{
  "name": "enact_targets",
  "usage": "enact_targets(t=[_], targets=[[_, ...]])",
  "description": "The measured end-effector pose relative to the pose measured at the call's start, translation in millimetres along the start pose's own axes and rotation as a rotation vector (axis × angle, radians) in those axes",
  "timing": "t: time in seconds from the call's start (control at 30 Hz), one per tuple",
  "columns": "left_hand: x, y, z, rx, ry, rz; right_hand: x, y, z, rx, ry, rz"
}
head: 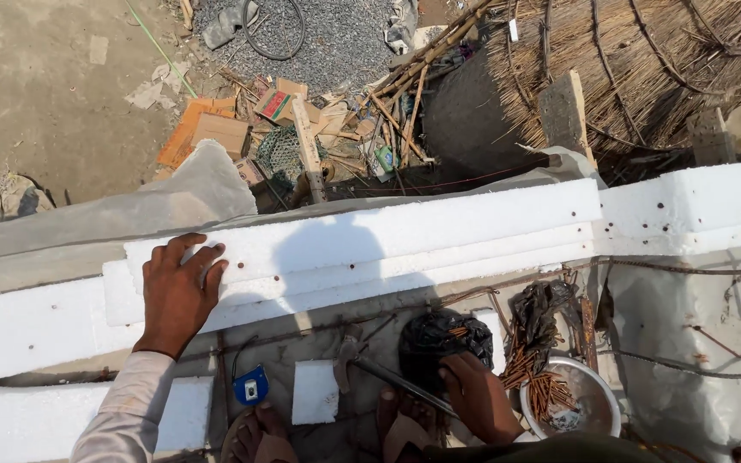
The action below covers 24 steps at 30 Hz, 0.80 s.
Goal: Measuring, placing, and nailing styrofoam insulation boards onto a concrete structure at a construction site.
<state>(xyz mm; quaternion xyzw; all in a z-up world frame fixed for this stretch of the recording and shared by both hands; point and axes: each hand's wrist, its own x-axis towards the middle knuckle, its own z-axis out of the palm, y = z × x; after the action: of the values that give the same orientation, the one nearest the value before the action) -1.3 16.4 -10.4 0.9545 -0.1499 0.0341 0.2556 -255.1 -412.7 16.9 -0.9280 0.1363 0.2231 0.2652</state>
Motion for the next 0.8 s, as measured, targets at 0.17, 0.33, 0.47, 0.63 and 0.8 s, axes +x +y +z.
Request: enact_targets(t=[0.17, 0.33, 0.47, 0.63, 0.8], targets=[[-3, -6, -9, 0.032, -0.031, -0.003, -8, 57, -60, 0.034, 0.424, 0.014], [18, -25, -25, 0.102, -0.252, 0.039, -31, 102, -108, 0.071, 0.375, 0.322], [50, -37, -31, 0.169, -0.420, 0.063, -46, 122, -107, 0.117, 0.342, 0.408], [76, -11, -30, 0.451, -0.750, 0.227, -45, 115, -82, 0.183, 0.137, 0.372], [141, 132, -58, 0.448, -0.994, 0.265, -43, 96, -43, 0.036, 0.192, 0.241]])
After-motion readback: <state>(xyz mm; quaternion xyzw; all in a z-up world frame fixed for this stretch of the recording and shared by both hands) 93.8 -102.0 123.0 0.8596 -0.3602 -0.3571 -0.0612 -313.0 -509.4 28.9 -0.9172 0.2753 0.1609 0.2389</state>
